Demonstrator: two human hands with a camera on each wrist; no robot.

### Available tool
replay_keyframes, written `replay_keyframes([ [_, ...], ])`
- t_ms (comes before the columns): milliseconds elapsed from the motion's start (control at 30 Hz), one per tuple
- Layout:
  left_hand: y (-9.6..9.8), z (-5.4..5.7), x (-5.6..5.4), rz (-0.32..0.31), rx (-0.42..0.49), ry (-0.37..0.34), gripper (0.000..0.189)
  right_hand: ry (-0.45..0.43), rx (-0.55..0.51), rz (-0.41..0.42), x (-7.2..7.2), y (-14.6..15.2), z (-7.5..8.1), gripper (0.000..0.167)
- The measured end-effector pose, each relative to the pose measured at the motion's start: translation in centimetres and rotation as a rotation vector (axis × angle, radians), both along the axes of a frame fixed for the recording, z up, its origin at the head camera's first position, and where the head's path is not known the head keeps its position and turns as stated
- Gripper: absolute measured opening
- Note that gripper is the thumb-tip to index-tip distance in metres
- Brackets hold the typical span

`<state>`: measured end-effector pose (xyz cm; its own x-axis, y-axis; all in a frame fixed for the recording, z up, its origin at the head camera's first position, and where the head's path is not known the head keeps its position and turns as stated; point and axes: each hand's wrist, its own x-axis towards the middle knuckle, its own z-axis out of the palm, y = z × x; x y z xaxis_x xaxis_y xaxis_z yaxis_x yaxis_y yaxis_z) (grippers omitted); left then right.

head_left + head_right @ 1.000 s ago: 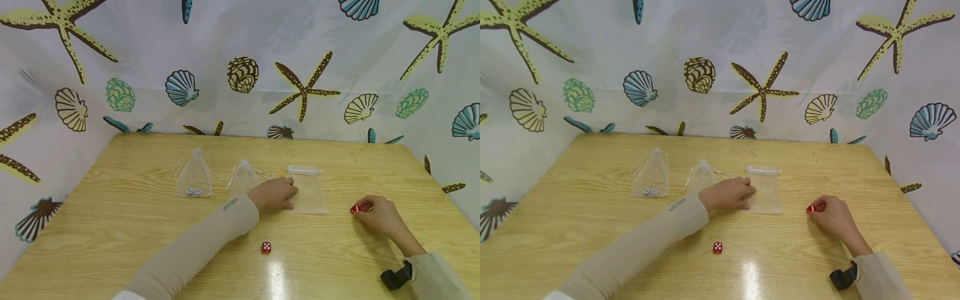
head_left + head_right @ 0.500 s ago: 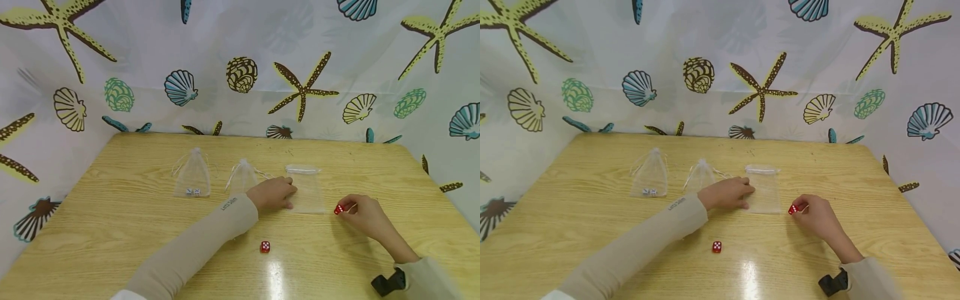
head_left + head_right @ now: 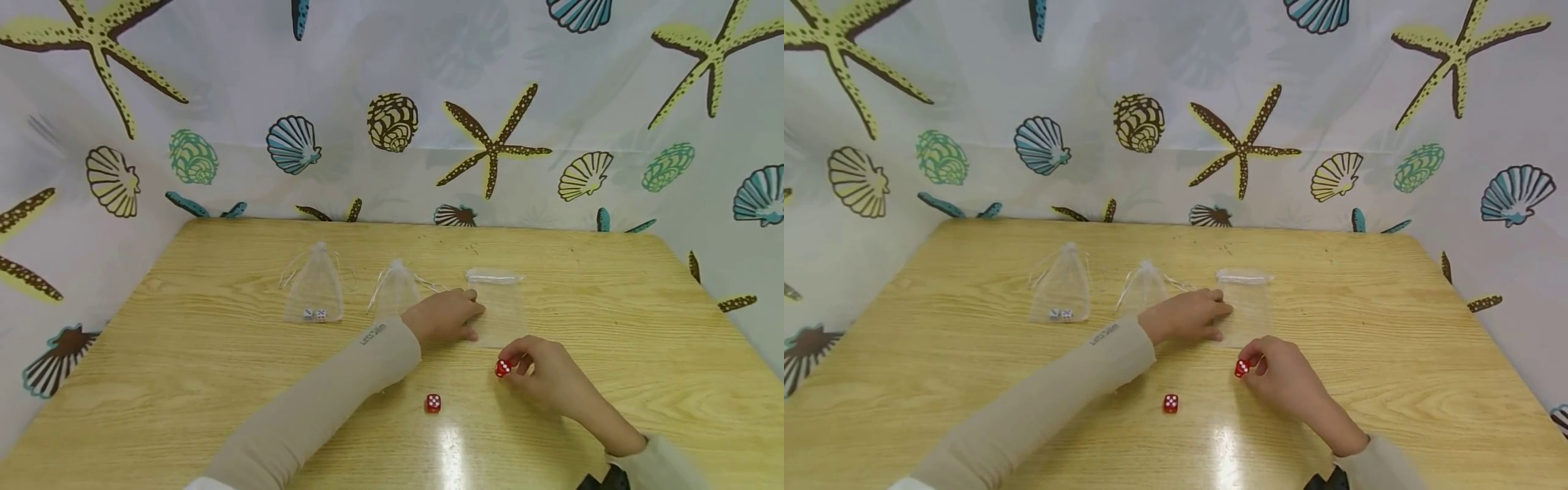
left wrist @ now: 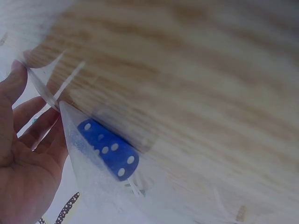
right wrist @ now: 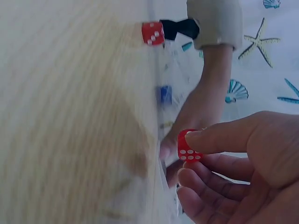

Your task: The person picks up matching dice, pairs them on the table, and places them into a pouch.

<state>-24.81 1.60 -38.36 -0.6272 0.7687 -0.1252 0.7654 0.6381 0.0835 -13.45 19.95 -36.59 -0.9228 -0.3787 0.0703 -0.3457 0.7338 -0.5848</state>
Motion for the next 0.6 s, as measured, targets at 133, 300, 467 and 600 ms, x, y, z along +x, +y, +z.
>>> replay_keyframes([
  [133, 0.1, -0.1, -0.1, 0.007, -0.006, -0.005, 0.036, -0.003, -0.037, 0.055, 0.4, -1.5, -0.3, 0.015],
  [300, 0.1, -0.2, -0.1, 0.005, 0.0, 0.003, 0.037, -0.039, -0.063, 0.117, 0.8, -3.2, -0.9, 0.016],
  [467, 0.0, -0.3, -0.1, 0.006, 0.018, 0.003, 0.034, -0.069, -0.09, 0.178, 1.2, -4.5, -1.2, 0.015],
  [600, 0.0, -0.3, -0.1, 0.002, 0.036, 0.005, 0.032, -0.077, -0.084, 0.214, 1.4, -5.1, -1.5, 0.014],
])
